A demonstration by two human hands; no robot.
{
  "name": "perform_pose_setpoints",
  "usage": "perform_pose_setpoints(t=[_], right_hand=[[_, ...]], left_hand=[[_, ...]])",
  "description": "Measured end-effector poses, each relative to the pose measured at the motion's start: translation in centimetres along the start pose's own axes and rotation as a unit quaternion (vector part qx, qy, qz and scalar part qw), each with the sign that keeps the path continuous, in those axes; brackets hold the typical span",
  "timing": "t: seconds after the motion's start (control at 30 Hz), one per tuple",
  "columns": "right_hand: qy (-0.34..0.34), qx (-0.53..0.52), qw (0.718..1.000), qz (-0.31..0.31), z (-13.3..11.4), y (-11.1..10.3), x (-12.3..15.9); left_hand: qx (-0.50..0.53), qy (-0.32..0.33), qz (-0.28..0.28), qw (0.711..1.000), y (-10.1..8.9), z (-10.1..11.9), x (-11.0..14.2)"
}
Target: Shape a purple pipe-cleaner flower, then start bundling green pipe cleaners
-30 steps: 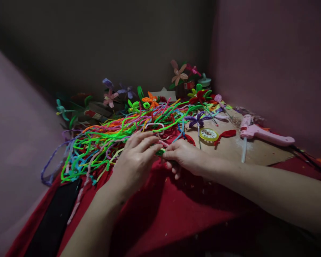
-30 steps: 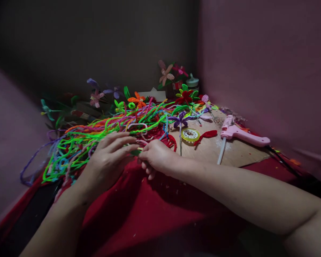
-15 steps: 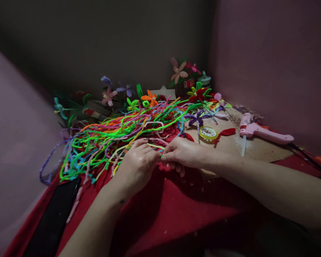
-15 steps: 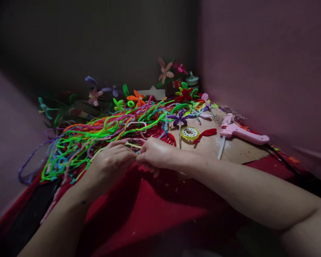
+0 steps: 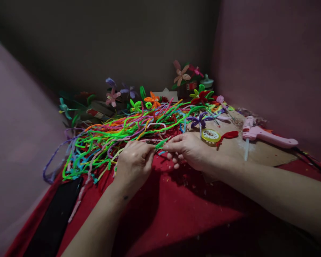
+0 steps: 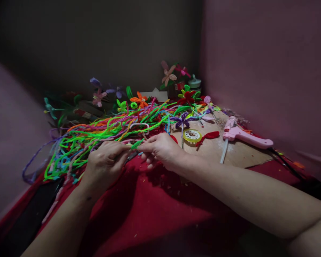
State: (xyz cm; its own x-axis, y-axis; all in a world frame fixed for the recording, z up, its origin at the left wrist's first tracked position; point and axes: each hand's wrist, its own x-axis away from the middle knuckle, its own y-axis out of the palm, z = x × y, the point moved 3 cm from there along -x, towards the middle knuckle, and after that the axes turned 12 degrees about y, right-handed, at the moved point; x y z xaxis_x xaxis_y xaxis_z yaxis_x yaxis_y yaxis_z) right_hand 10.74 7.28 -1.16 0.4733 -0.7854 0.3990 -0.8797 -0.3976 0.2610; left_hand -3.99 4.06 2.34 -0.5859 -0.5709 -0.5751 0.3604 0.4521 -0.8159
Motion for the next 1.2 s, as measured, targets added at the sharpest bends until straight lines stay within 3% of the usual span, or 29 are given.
perform_pose_setpoints(t=[0.1, 0.17, 0.2, 0.3, 0.33, 0.37, 0.4, 0.43, 0.47, 0.53, 0.57, 0.6, 0.63, 0.7, 0.77, 0.87, 0.93, 0.97, 1.0, 1.07, 1.1, 1.13, 1.17, 1.2], right_hand=[[-0.052, 0.099, 0.993, 0.045, 0.1, 0.1, 0.2], [-0.171, 0.258, 0.945, 0.104, -0.2, 0.3, 0.7], [-0.243, 0.354, 0.893, 0.136, -0.3, 0.5, 1.2], [-0.418, 0.570, 0.688, 0.166, -0.3, 1.5, 2.5], [-0.449, 0.598, 0.644, 0.160, -0.4, 1.7, 2.7], [-0.466, 0.603, 0.629, 0.156, -0.7, 1.7, 2.9], [-0.467, 0.586, 0.644, 0.154, -1.2, 1.4, 3.0], [-0.447, 0.550, 0.689, 0.153, -1.8, 1.0, 2.8], [-0.400, 0.498, 0.756, 0.145, -2.4, 0.4, 2.5], [-0.229, 0.335, 0.911, 0.070, -2.8, -0.7, 1.2], [-0.135, 0.236, 0.962, 0.018, -2.5, -1.0, 0.7], [-0.054, 0.139, 0.988, -0.033, -2.0, -1.0, 0.2], [0.009, 0.057, 0.995, -0.078, -1.5, -0.8, -0.1], [0.085, -0.061, 0.985, -0.139, -0.2, 0.0, -0.5], [0.065, -0.113, 0.984, -0.120, 0.6, 0.6, -0.5], [-0.057, -0.042, 0.997, -0.033, 0.7, 1.0, 0.0], [-0.177, 0.104, 0.978, 0.047, 0.3, 0.9, 0.8], [-0.248, 0.198, 0.944, 0.095, 0.0, 0.9, 1.3], [-0.320, 0.297, 0.889, 0.140, -0.2, 1.0, 1.8], [-0.430, 0.465, 0.748, 0.199, -0.2, 1.3, 2.6], [-0.457, 0.519, 0.691, 0.211, -0.2, 1.5, 2.8], [-0.467, 0.553, 0.656, 0.215, -0.2, 1.5, 2.9], [-0.461, 0.569, 0.645, 0.219, -0.4, 1.5, 2.9], [-0.444, 0.567, 0.656, 0.226, -0.7, 1.3, 2.9]], left_hand=[[-0.013, -0.009, 0.002, 1.000, 0.2, 0.1, 0.1], [-0.024, -0.012, -0.001, 1.000, 0.4, 0.2, 0.1], [-0.028, -0.011, -0.009, 1.000, 0.5, 0.3, 0.1], [-0.018, 0.025, -0.061, 0.998, 1.1, 0.7, 0.0], [-0.006, 0.047, -0.075, 0.996, 1.2, 0.9, -0.1], [0.009, 0.068, -0.082, 0.994, 1.3, 1.1, -0.1], [0.026, 0.083, -0.081, 0.993, 1.1, 1.2, -0.2], [0.044, 0.093, -0.070, 0.992, 0.9, 1.4, -0.3], [0.061, 0.098, -0.052, 0.992, 0.6, 1.6, -0.5], [0.094, 0.098, 0.001, 0.991, -0.2, 1.9, -0.7], [0.109, 0.094, 0.032, 0.989, -0.6, 2.0, -0.7], [0.119, 0.086, 0.064, 0.987, -0.9, 2.1, -0.7], [0.122, 0.073, 0.091, 0.986, -1.1, 2.2, -0.7], [0.114, 0.033, 0.128, 0.985, -1.2, 2.1, -0.4], [0.089, 0.003, 0.144, 0.986, -1.0, 1.9, -0.1], [0.029, 0.002, 0.148, 0.989, -0.6, 1.9, 0.1], [-0.022, 0.017, 0.132, 0.991, -0.3, 2.0, 0.0], [-0.047, 0.022, 0.114, 0.992, -0.2, 2.1, -0.1], [-0.068, 0.026, 0.089, 0.993, 0.0, 2.2, -0.2], [-0.098, 0.038, 0.033, 0.994, 0.4, 2.4, -0.3], [-0.104, 0.049, 0.008, 0.993, 0.6, 2.4, -0.4], [-0.102, 0.062, -0.013, 0.993, 0.7, 2.4, -0.4], [-0.093, 0.077, -0.027, 0.992, 0.8, 2.4, -0.4], [-0.079, 0.090, -0.035, 0.992, 0.8, 2.4, -0.4]])
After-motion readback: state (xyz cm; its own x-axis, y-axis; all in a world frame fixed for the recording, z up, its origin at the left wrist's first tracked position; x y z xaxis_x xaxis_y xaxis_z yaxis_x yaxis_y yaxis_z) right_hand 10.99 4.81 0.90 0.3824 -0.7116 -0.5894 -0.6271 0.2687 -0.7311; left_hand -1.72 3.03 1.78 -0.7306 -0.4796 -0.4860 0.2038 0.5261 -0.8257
